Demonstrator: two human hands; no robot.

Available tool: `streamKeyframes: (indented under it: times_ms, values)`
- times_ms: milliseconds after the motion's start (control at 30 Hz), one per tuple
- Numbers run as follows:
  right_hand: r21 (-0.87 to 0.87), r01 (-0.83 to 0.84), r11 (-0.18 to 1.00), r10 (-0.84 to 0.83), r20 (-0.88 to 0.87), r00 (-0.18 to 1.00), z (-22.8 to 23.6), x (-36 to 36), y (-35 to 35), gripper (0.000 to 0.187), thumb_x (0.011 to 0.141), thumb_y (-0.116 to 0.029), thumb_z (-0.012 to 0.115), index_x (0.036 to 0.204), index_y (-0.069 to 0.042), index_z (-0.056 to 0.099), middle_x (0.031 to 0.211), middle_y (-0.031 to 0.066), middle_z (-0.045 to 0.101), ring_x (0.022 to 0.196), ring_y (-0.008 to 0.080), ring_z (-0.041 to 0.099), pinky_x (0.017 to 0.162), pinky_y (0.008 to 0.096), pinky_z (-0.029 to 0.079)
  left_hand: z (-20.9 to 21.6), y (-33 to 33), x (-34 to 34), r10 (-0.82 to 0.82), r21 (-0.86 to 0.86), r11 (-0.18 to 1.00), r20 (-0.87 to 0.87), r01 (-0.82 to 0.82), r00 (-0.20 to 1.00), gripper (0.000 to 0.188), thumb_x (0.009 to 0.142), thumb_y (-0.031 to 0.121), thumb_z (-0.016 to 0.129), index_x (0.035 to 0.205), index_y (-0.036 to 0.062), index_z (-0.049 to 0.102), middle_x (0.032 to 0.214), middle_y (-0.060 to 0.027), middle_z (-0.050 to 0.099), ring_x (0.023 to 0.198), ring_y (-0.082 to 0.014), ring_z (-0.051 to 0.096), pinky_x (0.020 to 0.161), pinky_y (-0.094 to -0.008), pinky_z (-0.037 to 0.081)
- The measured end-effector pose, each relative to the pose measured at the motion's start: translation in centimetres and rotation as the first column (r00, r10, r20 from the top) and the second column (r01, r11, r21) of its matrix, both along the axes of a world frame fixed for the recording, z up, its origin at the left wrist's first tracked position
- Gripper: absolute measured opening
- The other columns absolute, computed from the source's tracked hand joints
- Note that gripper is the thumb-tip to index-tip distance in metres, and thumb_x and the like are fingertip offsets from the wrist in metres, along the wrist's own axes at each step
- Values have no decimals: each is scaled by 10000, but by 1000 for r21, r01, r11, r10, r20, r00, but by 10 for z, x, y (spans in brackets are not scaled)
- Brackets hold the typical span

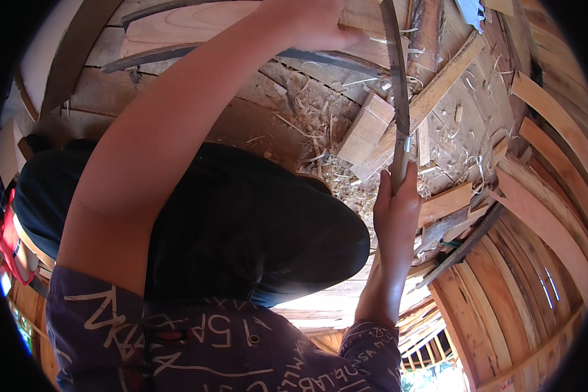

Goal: The person saws a wooden plank with a hand saw while holding it against the floor, then picks up the cut piece.

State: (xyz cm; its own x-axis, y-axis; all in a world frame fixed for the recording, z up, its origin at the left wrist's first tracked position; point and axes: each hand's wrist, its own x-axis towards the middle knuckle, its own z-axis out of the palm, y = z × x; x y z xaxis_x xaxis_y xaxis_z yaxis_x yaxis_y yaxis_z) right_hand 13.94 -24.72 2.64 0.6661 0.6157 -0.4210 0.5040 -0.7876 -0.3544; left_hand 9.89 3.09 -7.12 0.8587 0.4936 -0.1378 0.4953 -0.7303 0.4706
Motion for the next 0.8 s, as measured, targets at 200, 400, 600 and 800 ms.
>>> streamKeyframes:
  times_ms: [200, 400, 600, 800]
  values:
    - [53, -48, 997, 45, 57, 997, -5, 7, 14, 150, 963, -94, 512, 1089, -28, 463, 680, 230, 611, 653, 445, 637, 519, 520, 439, 6, -2, -1, -33, 6, 999, 55, 33, 998, 706, 805, 477, 630, 1240, -68, 516, 1166, -246, 624, 1079, -379, 609, 940, -439, 480]
    - [77, -100, 992, 92, 107, 990, -42, 25, 28, 139, 958, -103, 525, 1064, -32, 470, 664, 235, 612, 656, 445, 639, 516, 522, 461, 1, 3, 3, 41, -16, 999, 2, -41, 999, 689, 806, 484, 633, 1218, -59, 535, 1132, -251, 637, 1055, -373, 622, 922, -438, 489]
    - [24, -52, 998, 50, 71, 996, -17, 7, -1, 115, 954, -95, 538, 1029, -39, 471, 632, 214, 601, 647, 434, 642, 501, 510, 458, 7, 6, 5, 54, -100, 993, -71, -60, 996, 707, 802, 487, 647, 1227, -66, 529, 1059, -250, 663, 1010, -378, 642, 888, -447, 504]
    - [53, -14, 998, 14, -3, 1000, -7, -8, -26, 137, 947, -99, 551, 1043, -38, 474, 669, 238, 621, 647, 433, 643, 514, 512, 481, -3, 1, -7, -50, 140, 989, 72, 40, 996, 739, 748, 447, 700, 1239, -71, 508, 1116, -263, 636, 1004, -393, 637, 883, -453, 504]
